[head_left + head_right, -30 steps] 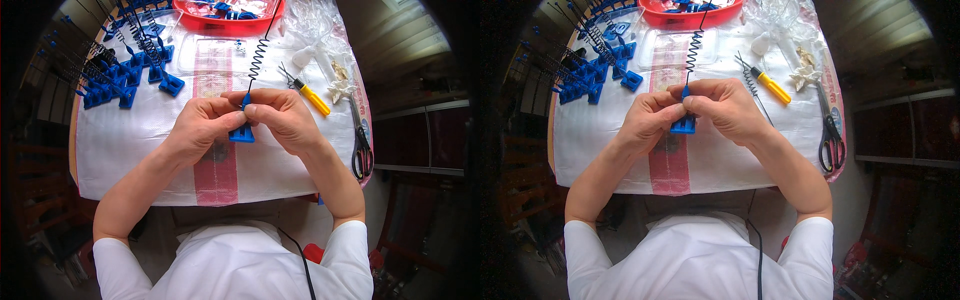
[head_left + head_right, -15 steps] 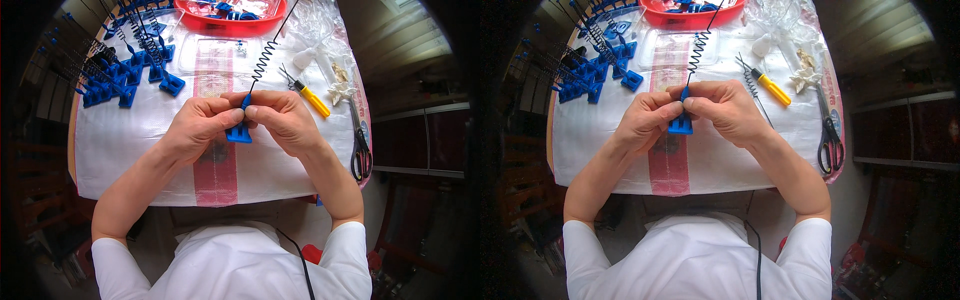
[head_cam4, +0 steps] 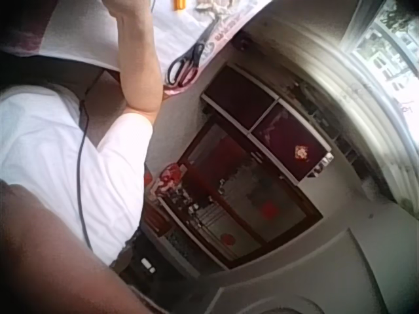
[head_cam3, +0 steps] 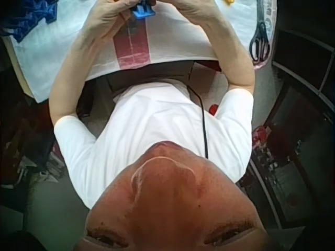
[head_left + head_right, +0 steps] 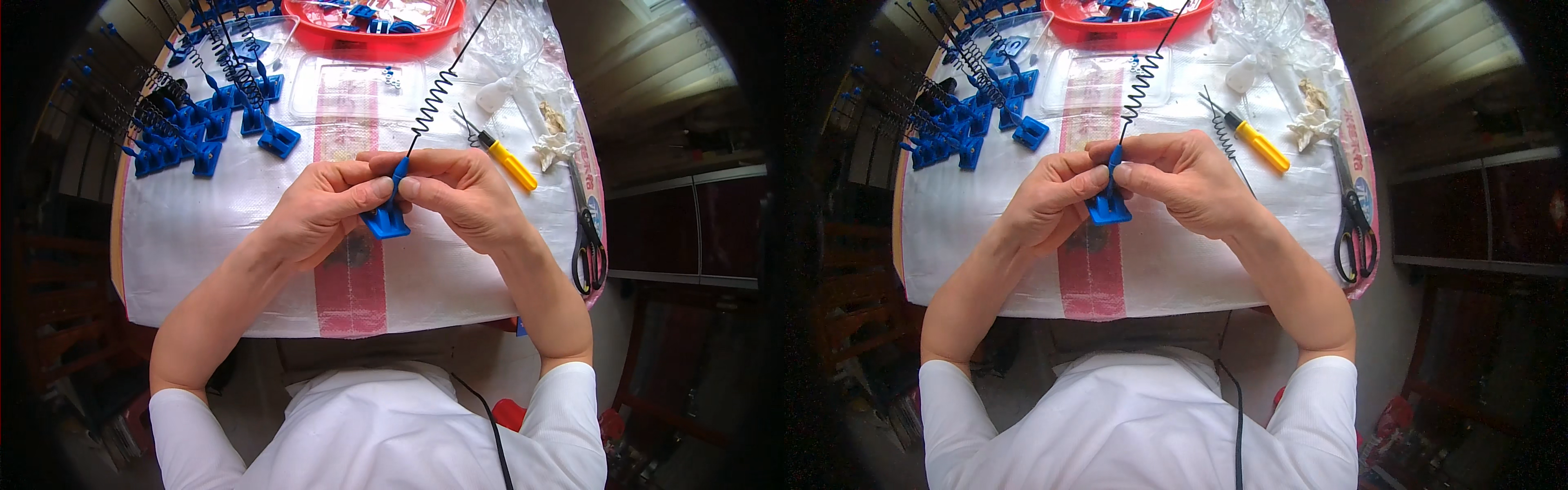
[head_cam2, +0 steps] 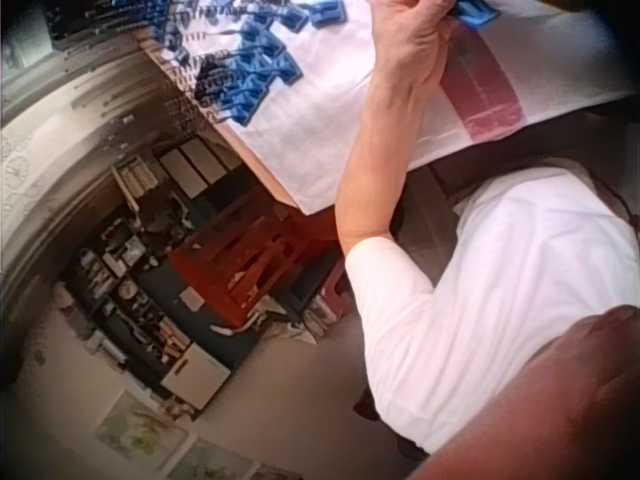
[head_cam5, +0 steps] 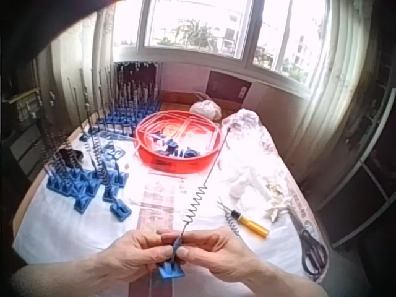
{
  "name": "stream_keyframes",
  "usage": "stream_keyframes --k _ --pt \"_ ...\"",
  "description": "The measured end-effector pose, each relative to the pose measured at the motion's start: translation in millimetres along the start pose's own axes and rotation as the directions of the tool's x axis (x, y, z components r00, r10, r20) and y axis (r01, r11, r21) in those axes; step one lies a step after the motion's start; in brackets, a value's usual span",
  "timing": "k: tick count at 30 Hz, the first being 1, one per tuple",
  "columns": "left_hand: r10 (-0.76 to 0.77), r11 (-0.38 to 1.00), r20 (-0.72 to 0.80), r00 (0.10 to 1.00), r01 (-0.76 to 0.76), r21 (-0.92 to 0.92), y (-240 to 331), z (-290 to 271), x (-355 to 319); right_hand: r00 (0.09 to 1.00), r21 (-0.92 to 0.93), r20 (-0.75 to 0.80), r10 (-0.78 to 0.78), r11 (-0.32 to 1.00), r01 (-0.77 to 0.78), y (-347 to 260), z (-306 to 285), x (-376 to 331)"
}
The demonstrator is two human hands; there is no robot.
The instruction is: Manually assembling a spring-like component onto a plastic base and connecting a wire.
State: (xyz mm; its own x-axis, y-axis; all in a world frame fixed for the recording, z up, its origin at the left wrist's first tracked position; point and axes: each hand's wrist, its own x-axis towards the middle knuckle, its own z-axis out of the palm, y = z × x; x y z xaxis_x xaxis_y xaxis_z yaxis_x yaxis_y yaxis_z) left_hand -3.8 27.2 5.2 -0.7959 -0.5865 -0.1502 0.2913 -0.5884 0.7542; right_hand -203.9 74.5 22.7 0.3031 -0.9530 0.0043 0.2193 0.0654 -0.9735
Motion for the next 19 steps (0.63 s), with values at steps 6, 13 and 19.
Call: stream_keyframes --k 6,13,19 --pt "0.014 0.999 -0.024 1.000 -0.013 0.051 -9 -12 2 0.999 -0.079 -0.035 -0.006 0.997 0.003 0 4 0" --pt "0.002 0.999 -0.041 0.999 -0.001 0.034 -5 -2 0 1.000 -0.062 0.002 0.014 0.998 -0.013 4 -1 1" --pt "-0.032 0.999 0.025 0.999 0.032 -0.004 -5 -8 0 0.998 0.027 0.064 0.026 0.999 -0.028 3 -5 1"
